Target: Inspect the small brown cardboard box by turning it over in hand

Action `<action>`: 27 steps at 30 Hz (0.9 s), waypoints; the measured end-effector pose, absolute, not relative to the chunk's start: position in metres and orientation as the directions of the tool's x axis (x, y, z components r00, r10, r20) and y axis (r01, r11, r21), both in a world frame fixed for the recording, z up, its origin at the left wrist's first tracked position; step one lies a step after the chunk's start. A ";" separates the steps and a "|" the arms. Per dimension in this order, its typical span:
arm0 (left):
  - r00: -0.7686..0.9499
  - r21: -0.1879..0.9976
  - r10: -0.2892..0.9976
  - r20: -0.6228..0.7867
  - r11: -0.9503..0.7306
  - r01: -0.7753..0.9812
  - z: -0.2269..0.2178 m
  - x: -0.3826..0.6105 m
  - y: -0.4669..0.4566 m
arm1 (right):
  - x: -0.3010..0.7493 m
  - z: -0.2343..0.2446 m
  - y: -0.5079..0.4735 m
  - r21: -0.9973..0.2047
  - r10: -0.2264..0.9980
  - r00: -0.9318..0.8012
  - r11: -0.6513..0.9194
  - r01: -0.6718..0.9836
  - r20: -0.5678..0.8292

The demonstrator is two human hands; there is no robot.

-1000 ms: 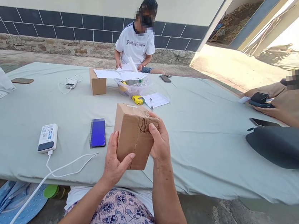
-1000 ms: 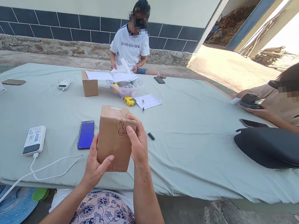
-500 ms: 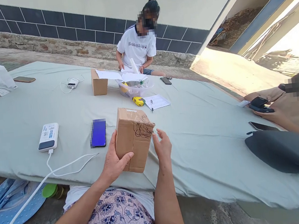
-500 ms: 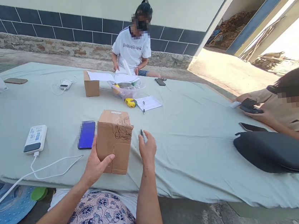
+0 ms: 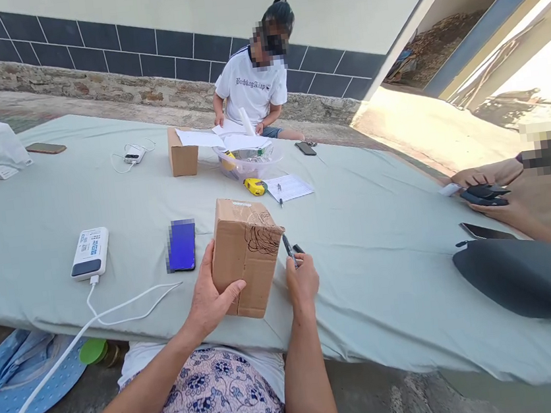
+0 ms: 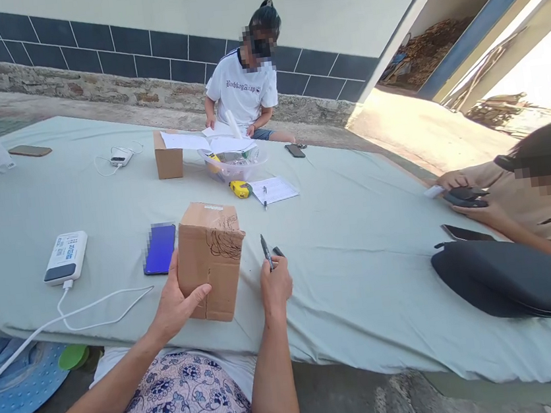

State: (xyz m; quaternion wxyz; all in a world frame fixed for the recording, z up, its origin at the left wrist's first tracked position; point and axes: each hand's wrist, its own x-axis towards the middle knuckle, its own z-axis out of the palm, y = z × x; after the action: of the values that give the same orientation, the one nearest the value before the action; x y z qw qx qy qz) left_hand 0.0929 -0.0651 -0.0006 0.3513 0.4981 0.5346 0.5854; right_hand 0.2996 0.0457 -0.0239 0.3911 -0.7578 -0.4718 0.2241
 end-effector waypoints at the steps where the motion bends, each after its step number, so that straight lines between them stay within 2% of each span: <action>1: -0.256 0.976 0.944 0.208 -0.183 0.118 -0.001 0.093 -0.065 | 0.300 -0.017 0.042 -0.834 0.893 0.447 -0.210 0.509 0.048; 5: -0.258 0.976 0.944 0.207 -0.180 0.121 0.001 0.093 -0.066 | 0.294 0.022 0.015 -0.928 0.885 0.416 0.046 0.368 0.209; 6: -0.260 0.977 0.945 0.200 -0.173 0.123 0.003 0.093 -0.066 | 0.290 0.034 0.005 -0.948 0.848 0.438 0.210 0.240 0.299; 7: -0.261 0.979 0.947 0.189 -0.162 0.122 0.004 0.093 -0.067 | 0.286 0.045 -0.004 -0.927 0.807 0.460 0.349 0.135 0.371; 9: -0.255 0.984 0.953 0.164 -0.138 0.116 0.007 0.093 -0.067 | 0.277 0.066 -0.024 -0.867 0.763 0.469 0.499 0.009 0.445; 13: -0.247 0.987 0.958 0.145 -0.122 0.108 0.011 0.092 -0.068 | 0.265 0.091 -0.054 -0.814 0.770 0.397 0.574 -0.089 0.499; 17: -0.245 0.987 0.959 0.143 -0.120 0.107 0.012 0.090 -0.067 | 0.269 0.093 -0.059 -0.783 0.798 0.308 0.588 -0.205 0.518; 21: -0.249 0.987 0.958 0.141 -0.118 0.104 0.013 0.091 -0.066 | 0.275 0.091 -0.053 -0.782 0.803 0.317 0.581 -0.227 0.505; 24: -0.252 0.988 0.958 0.139 -0.117 0.099 0.014 0.091 -0.066 | 0.270 0.089 -0.050 -0.724 0.736 0.322 0.666 -0.181 0.596; 27: -0.252 0.987 0.957 0.146 -0.123 0.102 0.014 0.092 -0.065 | 0.260 0.086 -0.050 -0.598 0.575 0.356 0.799 -0.053 0.737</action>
State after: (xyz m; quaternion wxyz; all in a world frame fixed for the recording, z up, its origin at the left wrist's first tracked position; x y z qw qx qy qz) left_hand 0.0916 -0.0655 0.0140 0.3733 0.4842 0.5468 0.5720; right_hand 0.2602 -0.0500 0.0864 0.7859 -0.2456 -0.5312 0.2000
